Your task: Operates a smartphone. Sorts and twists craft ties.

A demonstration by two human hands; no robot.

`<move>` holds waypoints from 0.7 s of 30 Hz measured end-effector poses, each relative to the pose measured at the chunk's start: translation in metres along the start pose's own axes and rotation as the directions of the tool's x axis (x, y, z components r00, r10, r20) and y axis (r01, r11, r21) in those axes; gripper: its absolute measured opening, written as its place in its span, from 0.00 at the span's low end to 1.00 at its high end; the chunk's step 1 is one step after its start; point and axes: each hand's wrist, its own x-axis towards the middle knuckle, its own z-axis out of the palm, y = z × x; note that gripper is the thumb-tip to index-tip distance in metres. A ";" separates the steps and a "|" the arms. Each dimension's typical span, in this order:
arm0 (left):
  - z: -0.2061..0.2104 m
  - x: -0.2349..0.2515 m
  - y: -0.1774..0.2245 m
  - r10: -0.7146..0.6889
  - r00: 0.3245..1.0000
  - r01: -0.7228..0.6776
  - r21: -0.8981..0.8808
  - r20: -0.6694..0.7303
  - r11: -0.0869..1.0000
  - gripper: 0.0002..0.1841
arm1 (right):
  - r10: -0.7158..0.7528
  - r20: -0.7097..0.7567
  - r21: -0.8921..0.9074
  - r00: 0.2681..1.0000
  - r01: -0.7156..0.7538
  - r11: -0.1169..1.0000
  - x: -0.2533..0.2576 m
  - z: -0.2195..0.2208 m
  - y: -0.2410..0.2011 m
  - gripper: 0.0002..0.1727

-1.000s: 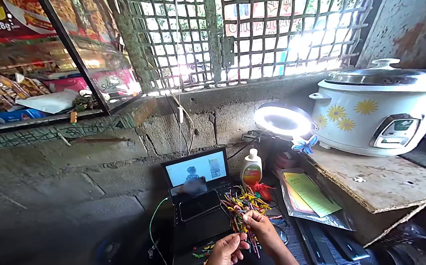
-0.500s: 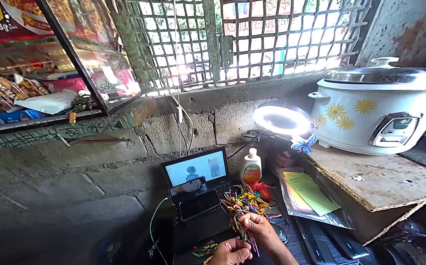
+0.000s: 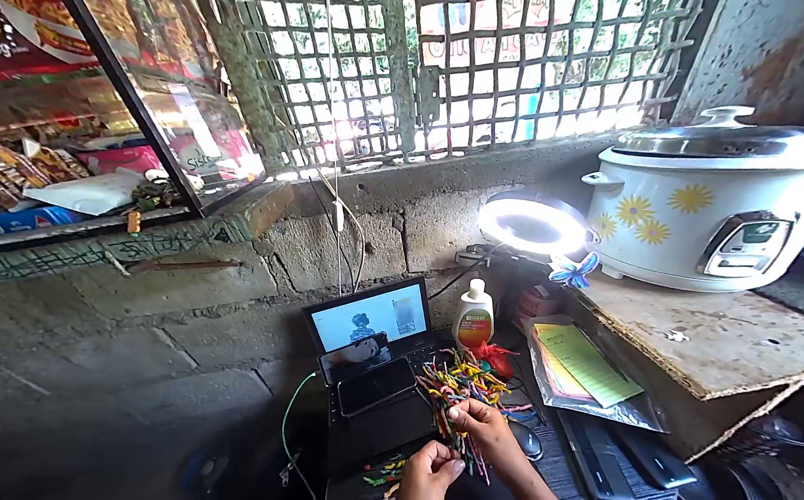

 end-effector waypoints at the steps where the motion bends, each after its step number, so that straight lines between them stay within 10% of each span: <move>1: -0.002 0.000 0.001 -0.016 1.000 0.017 -0.047 0.015 0.999 0.10 | 0.003 0.029 0.037 1.000 -0.004 0.999 0.000 -0.001 0.000 0.08; 21: -0.006 -0.003 -0.003 0.127 0.944 -0.032 -0.298 0.305 0.954 0.14 | -0.291 0.457 0.380 0.841 0.111 0.918 0.004 -0.018 0.017 0.10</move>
